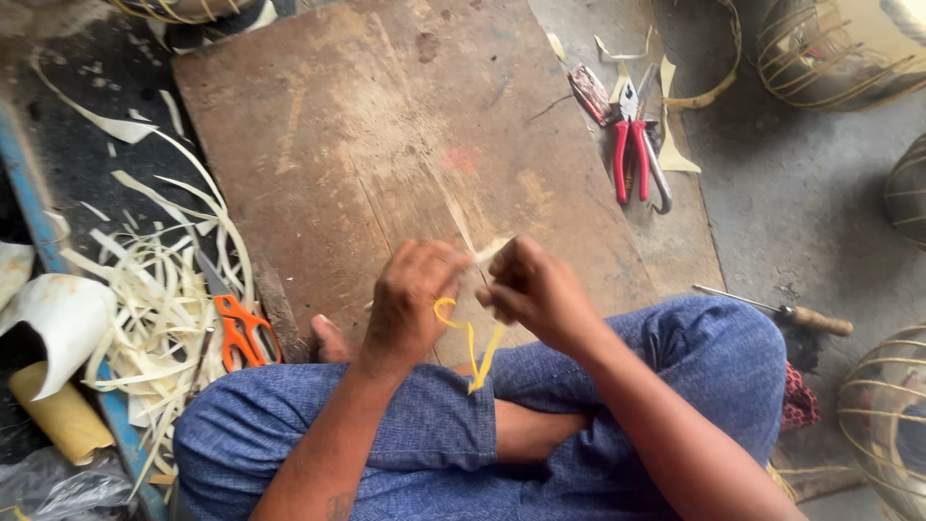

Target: The person weaves a thin yellow cord through a small white drumhead while holding it by hand, periodically pulling the cord tight and wrapping it around the rim.

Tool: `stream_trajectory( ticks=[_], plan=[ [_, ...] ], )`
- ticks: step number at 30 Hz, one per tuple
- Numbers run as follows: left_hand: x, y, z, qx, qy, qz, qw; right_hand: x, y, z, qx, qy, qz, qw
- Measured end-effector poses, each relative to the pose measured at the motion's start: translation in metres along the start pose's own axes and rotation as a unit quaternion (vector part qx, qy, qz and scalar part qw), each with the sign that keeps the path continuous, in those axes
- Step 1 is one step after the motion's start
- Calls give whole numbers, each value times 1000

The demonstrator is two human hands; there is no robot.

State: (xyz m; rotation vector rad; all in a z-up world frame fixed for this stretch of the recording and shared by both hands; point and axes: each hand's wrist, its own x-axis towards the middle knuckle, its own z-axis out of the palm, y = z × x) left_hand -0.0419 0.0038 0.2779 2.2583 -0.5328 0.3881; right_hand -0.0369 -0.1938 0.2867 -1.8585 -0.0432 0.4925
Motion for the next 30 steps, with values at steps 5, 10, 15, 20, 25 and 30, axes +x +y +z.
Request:
stream_trajectory(
  ticks=[5, 10, 15, 20, 25, 30],
  plan=[
    [-1, -2, 0, 13, -44, 34, 998, 12, 14, -21, -142, 65, 18, 988],
    [-3, -1, 14, 16, -37, 71, 997, 35, 53, -14, 121, -10, -39, 992],
    [-11, -9, 23, -12, -89, 81, 993, 66, 95, -22, 308, 152, 41, 938],
    [-20, -10, 21, -34, -85, 120, 989, 89, 65, -144, 393, 284, -122, 866],
    [-13, -32, 4, -83, -165, 34, 982, 11, 32, -59, -31, -13, 37, 999],
    [-5, -17, -5, -121, -182, -9, 976, 24, 33, -32, -139, -190, 1, 972]
  ],
)
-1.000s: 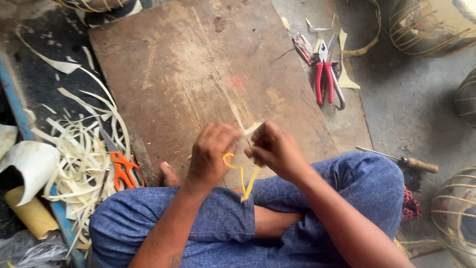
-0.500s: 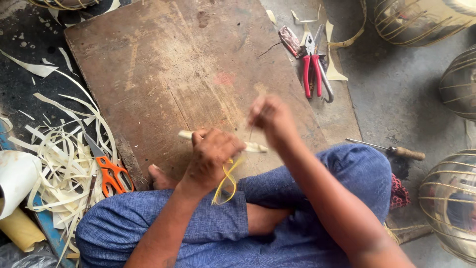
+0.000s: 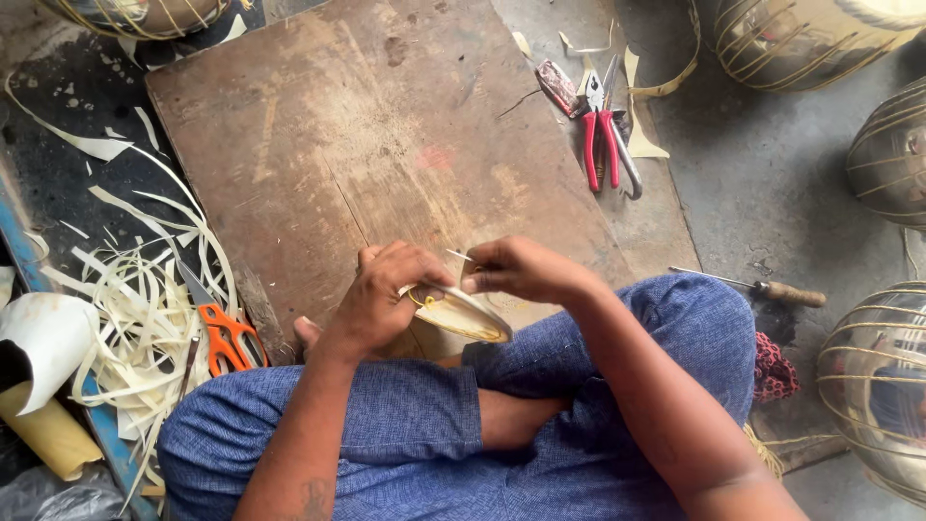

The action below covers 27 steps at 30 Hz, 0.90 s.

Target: The person weaves a thin yellow cord through a small white drumhead while holding it by hand, periodically pulling the cord tight and wrapping it around the rim.

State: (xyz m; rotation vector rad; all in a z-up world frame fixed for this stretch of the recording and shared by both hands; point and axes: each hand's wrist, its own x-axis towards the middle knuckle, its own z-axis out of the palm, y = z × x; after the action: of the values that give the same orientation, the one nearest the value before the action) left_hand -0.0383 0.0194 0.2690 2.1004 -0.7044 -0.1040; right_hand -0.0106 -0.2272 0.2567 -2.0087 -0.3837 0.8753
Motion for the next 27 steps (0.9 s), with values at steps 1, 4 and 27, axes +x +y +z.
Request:
stream_trajectory(
  ticks=[1, 4, 27],
  plan=[
    [0, 3, -2, -4, 2, -7, 1000, 3, 10, 1, -4, 42, -18, 999],
    [0, 8, -7, 12, -19, -55, 998, 17, 49, -13, -98, 267, -73, 956],
    [-12, -27, -68, -144, -285, 20, 947, -46, -39, 4, -149, 2, -148, 978]
  ],
)
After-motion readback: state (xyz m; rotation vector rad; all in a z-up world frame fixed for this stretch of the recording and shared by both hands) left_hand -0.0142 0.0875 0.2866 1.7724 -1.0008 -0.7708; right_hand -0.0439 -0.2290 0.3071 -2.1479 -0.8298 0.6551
